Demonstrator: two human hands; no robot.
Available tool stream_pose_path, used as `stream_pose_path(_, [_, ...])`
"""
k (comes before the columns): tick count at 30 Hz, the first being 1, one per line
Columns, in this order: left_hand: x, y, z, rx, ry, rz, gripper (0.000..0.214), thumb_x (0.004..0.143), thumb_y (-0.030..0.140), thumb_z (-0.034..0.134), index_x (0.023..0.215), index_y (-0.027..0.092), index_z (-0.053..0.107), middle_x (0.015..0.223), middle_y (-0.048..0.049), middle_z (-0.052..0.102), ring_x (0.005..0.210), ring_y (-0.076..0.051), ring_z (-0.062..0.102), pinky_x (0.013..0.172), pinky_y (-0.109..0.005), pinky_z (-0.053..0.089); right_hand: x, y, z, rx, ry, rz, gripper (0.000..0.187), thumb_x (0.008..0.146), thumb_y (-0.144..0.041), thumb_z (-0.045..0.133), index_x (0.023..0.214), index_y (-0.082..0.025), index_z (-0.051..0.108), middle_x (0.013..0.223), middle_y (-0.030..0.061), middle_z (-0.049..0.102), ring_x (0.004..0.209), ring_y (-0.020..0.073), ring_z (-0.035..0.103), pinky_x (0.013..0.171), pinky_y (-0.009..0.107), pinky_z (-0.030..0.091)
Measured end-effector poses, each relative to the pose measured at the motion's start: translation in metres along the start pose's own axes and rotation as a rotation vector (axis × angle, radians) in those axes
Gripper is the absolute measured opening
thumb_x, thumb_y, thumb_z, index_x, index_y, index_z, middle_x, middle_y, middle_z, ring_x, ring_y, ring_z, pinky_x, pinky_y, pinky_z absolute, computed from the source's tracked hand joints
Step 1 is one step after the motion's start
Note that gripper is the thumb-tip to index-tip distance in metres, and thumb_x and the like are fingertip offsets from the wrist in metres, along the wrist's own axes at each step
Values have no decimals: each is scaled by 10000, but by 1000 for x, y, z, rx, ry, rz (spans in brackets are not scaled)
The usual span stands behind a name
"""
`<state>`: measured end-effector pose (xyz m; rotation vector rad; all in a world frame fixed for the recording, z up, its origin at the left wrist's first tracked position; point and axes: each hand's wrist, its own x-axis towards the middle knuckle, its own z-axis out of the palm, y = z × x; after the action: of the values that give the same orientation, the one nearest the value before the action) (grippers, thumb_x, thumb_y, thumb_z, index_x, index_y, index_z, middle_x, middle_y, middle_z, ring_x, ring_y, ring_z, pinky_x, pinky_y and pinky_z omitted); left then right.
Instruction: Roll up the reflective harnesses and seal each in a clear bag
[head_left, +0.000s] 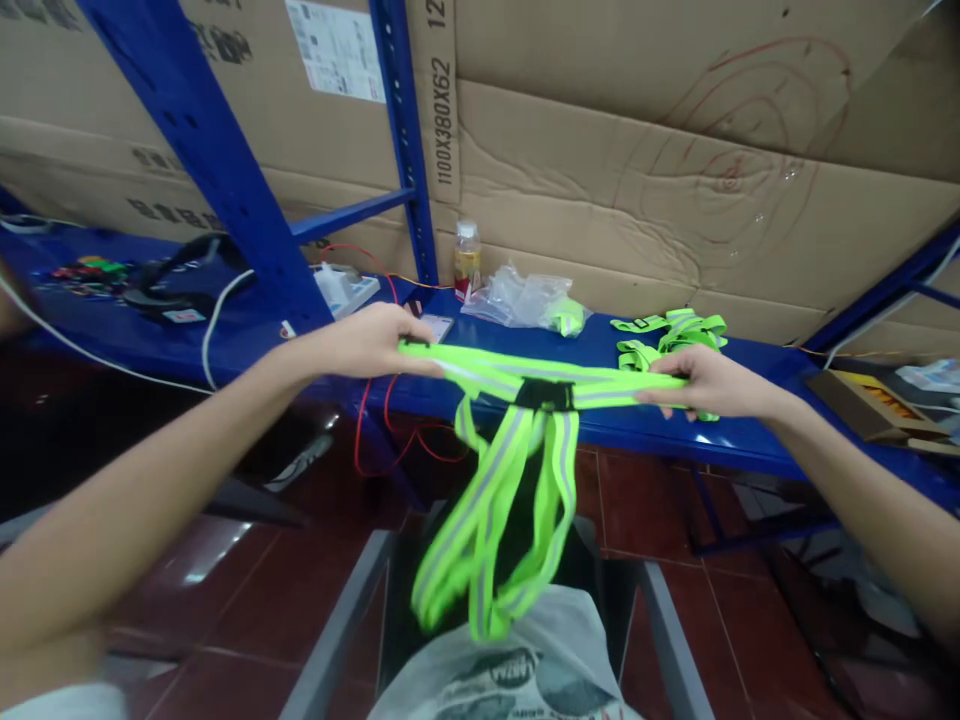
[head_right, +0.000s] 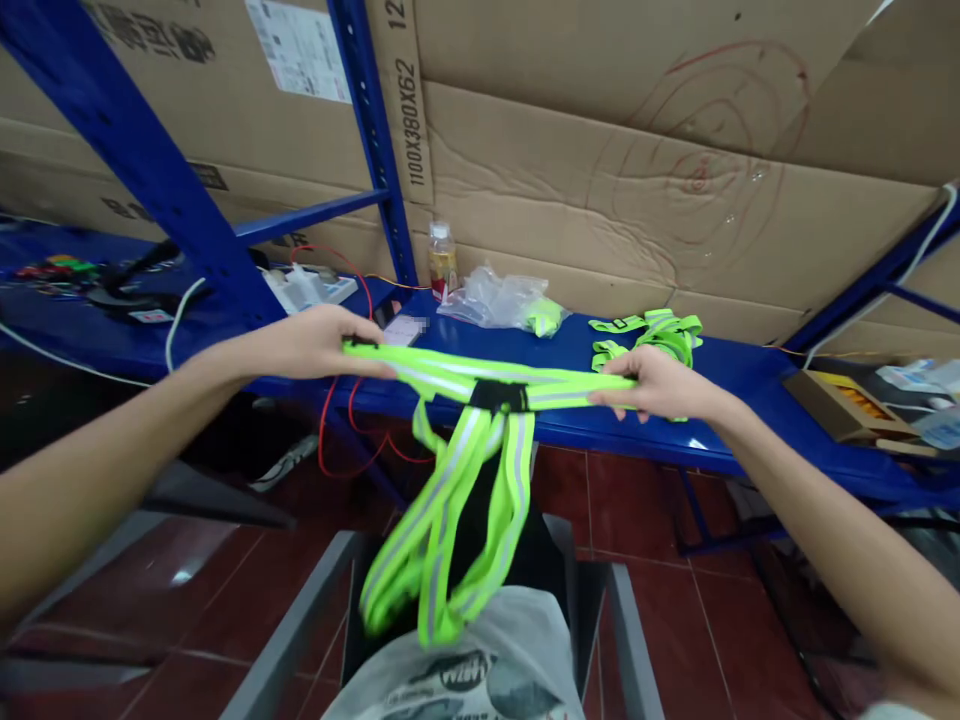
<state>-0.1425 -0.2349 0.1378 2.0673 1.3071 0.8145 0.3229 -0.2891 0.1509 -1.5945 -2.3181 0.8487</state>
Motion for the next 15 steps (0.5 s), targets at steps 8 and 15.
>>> stream_pose_path(8, [127, -68, 72, -220, 110, -264, 228, 818, 223, 858, 968, 109, 731, 697, -65, 735, 589, -177, 684, 573, -242, 486, 128, 89, 27, 248, 464, 206, 680, 682, -663, 911, 1093, -160, 710, 748, 83, 775, 499, 168, 614, 491, 308, 518])
stream_pose_path(15, [186, -82, 121, -319, 72, -362, 487, 948, 119, 718, 1396, 69, 534, 595, -12, 675, 528, -200, 704, 568, -284, 597, 182, 97, 31, -248, 808, 70, 582, 794, -351, 802, 1341, -193, 683, 1280, 183, 719, 1207, 393, 657, 1010, 515, 533])
